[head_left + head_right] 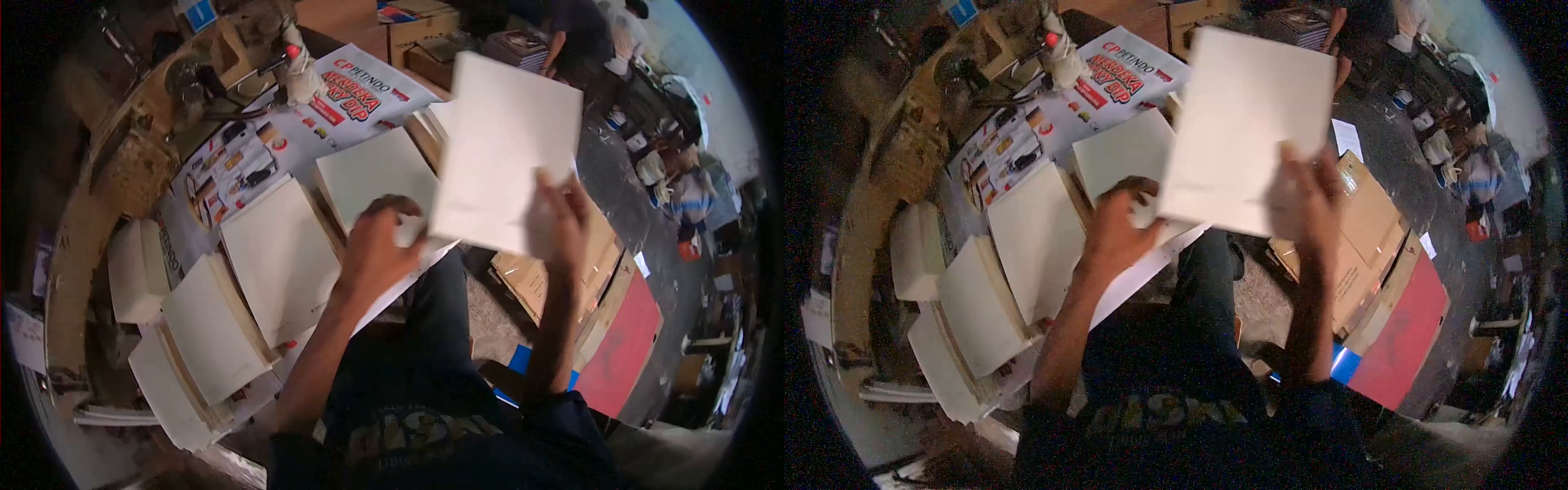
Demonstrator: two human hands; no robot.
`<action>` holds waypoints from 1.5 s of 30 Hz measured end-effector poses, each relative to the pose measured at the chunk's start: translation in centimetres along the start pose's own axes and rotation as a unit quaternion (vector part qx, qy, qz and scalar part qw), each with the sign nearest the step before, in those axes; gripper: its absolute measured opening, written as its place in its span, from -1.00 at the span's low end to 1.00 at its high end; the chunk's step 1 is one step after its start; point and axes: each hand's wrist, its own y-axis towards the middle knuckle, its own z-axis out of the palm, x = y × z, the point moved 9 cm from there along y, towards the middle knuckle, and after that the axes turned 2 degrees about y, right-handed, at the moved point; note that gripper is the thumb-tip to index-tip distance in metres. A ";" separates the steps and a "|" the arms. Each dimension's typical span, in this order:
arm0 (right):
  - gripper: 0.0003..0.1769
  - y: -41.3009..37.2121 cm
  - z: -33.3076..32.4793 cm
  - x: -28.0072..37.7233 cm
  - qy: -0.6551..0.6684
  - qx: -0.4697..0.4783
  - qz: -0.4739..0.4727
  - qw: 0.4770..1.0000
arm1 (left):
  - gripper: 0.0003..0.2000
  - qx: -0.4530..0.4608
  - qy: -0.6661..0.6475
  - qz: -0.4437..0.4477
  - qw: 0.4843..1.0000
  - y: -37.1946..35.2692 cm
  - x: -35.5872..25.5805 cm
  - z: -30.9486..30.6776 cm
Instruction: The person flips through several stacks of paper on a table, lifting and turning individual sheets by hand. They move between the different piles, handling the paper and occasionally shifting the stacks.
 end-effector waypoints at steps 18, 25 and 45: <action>-0.25 1.5 7.7 -4.1 -0.129 0.197 0.087 0.968 | -0.68 -0.029 0.221 -0.056 0.973 -7.3 -1.6 -10.1; -0.32 0.5 13.5 -9.1 -0.143 0.273 0.205 0.929 | -0.69 0.034 0.173 -0.149 0.973 -10.5 3.2 -10.3; -0.44 -14.6 27.2 -7.2 -0.063 0.429 0.088 0.897 | -0.52 -0.048 0.233 -0.224 0.945 -23.4 5.7 -24.1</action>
